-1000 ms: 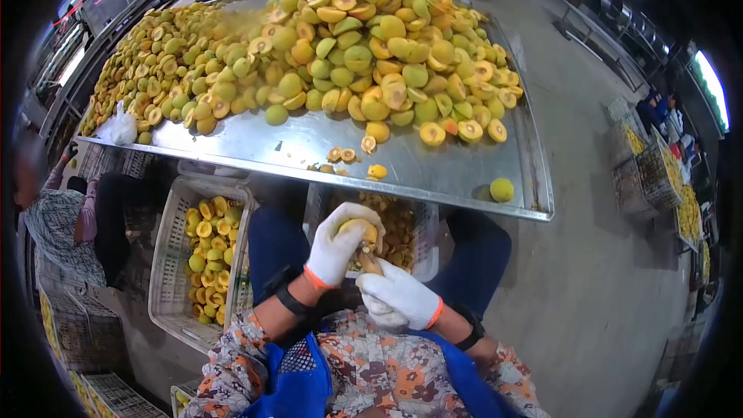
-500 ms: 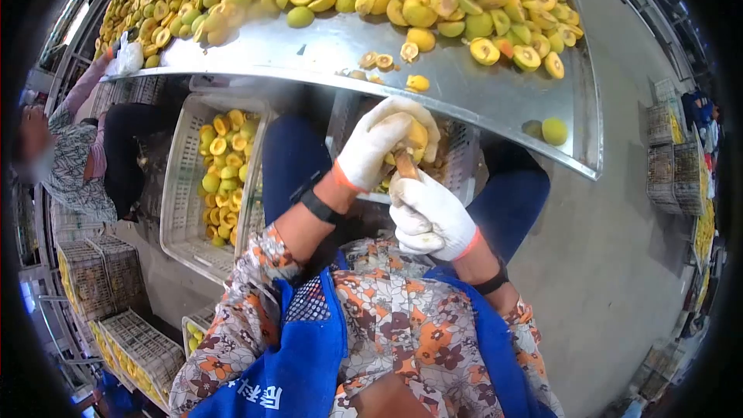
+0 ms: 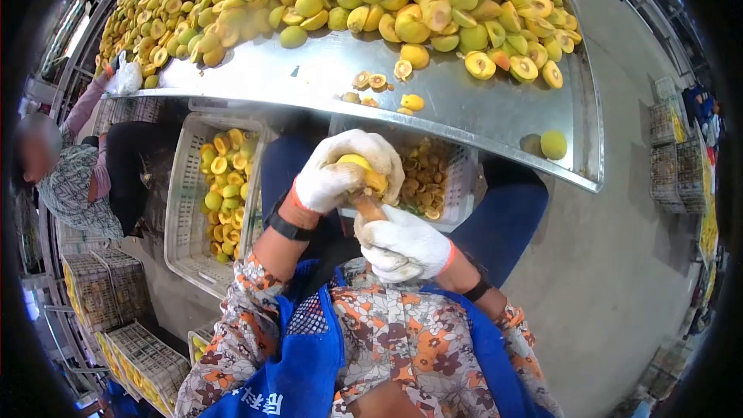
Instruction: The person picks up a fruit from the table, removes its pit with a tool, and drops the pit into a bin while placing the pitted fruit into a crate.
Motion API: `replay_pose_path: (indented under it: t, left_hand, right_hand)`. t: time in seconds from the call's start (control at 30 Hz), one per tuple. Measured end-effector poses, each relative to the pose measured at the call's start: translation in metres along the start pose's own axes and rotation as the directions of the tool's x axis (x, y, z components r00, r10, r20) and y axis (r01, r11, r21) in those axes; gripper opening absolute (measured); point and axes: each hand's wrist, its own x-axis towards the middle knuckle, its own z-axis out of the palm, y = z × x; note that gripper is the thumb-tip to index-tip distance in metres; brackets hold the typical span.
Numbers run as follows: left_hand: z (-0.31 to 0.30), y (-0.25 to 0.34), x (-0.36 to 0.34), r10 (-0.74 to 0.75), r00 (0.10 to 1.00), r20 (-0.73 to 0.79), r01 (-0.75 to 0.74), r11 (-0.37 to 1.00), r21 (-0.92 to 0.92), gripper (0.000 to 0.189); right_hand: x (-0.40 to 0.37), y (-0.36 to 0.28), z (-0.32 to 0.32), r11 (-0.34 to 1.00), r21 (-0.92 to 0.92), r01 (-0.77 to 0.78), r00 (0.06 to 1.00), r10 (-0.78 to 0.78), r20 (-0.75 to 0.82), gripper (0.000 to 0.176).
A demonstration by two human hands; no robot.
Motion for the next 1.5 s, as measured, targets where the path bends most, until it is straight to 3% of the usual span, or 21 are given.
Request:
replay_pose_path:
  t: [0.1,0.17,0.23,0.27,0.3,0.33,0.37,0.4,0.5,0.53,0.57,0.67,0.9,0.97,1.0,1.03,1.07,1.17,1.27,1.37,1.5]
  left_hand:
    - [0.012,-0.002,-0.006,0.107,0.983,-0.146,-0.100,0.994,0.052,0.038]
    - [0.015,0.009,-0.003,-0.057,0.667,-0.742,-0.212,0.941,-0.263,0.035]
    - [-0.047,0.030,-0.031,0.054,0.611,-0.790,-0.166,0.984,-0.061,0.034]
    - [-0.082,0.040,-0.051,0.136,0.534,-0.834,0.158,0.954,0.257,0.036]
    - [-0.110,0.053,-0.064,0.250,0.485,-0.838,0.475,0.729,0.492,0.038]
    - [-0.119,0.068,-0.073,0.247,0.548,-0.799,0.779,0.197,0.595,0.039]
    - [-0.120,0.079,-0.072,0.204,0.598,-0.775,0.770,-0.416,0.485,0.040]
    - [-0.120,0.078,-0.066,0.316,0.793,-0.521,0.557,-0.722,0.410,0.042]
    - [-0.087,0.062,0.021,0.336,0.744,-0.577,0.660,-0.235,0.714,0.042]
    - [-0.091,0.040,0.047,0.311,0.833,-0.458,0.495,-0.050,0.867,0.044]
    - [-0.091,0.020,0.081,0.145,0.829,-0.539,0.516,0.170,0.839,0.048]
    - [-0.082,-0.025,0.168,0.032,0.854,-0.520,0.519,0.020,0.854,0.070]
    - [-0.079,-0.051,0.195,0.076,0.914,-0.399,0.405,-0.259,0.877,0.047]
    - [-0.081,-0.043,0.169,0.146,0.952,-0.270,0.277,-0.030,0.960,0.045]
    - [-0.057,-0.023,0.150,0.034,0.897,-0.441,0.409,0.313,0.857,0.044]
    - [-0.058,-0.022,0.129,0.086,0.934,-0.346,0.313,0.266,0.912,0.047]
    - [-0.042,-0.008,0.108,0.111,0.959,-0.260,0.232,0.216,0.948,0.048]
    - [-0.018,-0.002,0.046,0.192,0.977,-0.089,0.016,0.353,0.936,0.054]
    - [0.006,-0.010,0.010,0.157,0.958,-0.241,0.085,0.646,0.758,0.057]
    - [0.019,-0.013,-0.003,0.132,0.911,-0.391,0.151,0.776,0.612,0.080]
    - [0.023,-0.011,-0.007,0.024,0.867,-0.497,0.011,0.998,0.067,0.092]
  right_hand:
    - [-0.001,-0.007,-0.001,1.000,-0.027,-0.003,1.000,0.003,-0.006,0.009]
    - [-0.006,-0.007,-0.003,0.974,-0.226,0.004,1.000,-0.004,0.001,0.008]
    - [-0.013,0.000,-0.016,0.956,-0.292,0.027,0.999,-0.038,-0.033,0.013]
    - [-0.012,0.006,-0.030,0.892,-0.450,0.049,0.972,-0.146,-0.184,0.015]
    - [-0.012,0.009,-0.043,0.801,-0.596,0.046,0.909,-0.281,-0.307,0.018]
    - [-0.018,0.010,-0.056,0.853,-0.519,-0.057,0.903,-0.177,-0.391,0.024]
    - [-0.018,0.011,-0.060,0.853,-0.520,-0.045,0.906,-0.185,-0.381,0.024]
    - [-0.019,0.014,-0.063,0.811,-0.579,-0.088,0.895,-0.191,-0.402,0.027]
    - [-0.011,0.023,-0.072,0.654,-0.742,-0.148,0.874,-0.264,-0.408,0.040]
    - [-0.004,0.029,-0.080,0.543,-0.823,-0.165,0.870,-0.313,-0.380,0.044]
    - [0.001,0.030,-0.083,0.419,-0.890,-0.179,0.867,-0.361,-0.344,0.047]
    - [0.003,0.031,-0.081,0.394,-0.897,-0.200,0.861,-0.365,-0.353,0.054]
    - [-0.015,0.035,-0.082,0.434,-0.871,-0.232,0.814,-0.404,-0.418,0.050]
    - [-0.020,0.034,-0.087,0.450,-0.864,-0.227,0.796,-0.425,-0.431,0.048]
    - [-0.025,0.032,-0.087,0.407,-0.897,-0.174,0.777,-0.503,-0.379,0.051]
    - [-0.027,0.031,-0.085,0.359,-0.925,-0.123,0.750,-0.576,-0.324,0.055]
    - [-0.027,0.027,-0.080,0.614,-0.786,-0.070,0.690,-0.539,-0.483,0.051]
    - [-0.038,-0.006,-0.052,0.834,-0.550,0.042,0.670,-0.432,-0.604,0.044]
    - [-0.025,-0.008,-0.044,0.690,-0.723,0.033,0.656,-0.561,-0.505,0.039]
    - [-0.012,0.006,-0.054,0.341,-0.940,0.032,0.706,-0.673,-0.221,0.044]
    - [-0.014,-0.004,-0.030,0.509,-0.857,-0.078,0.716,-0.570,-0.404,0.044]
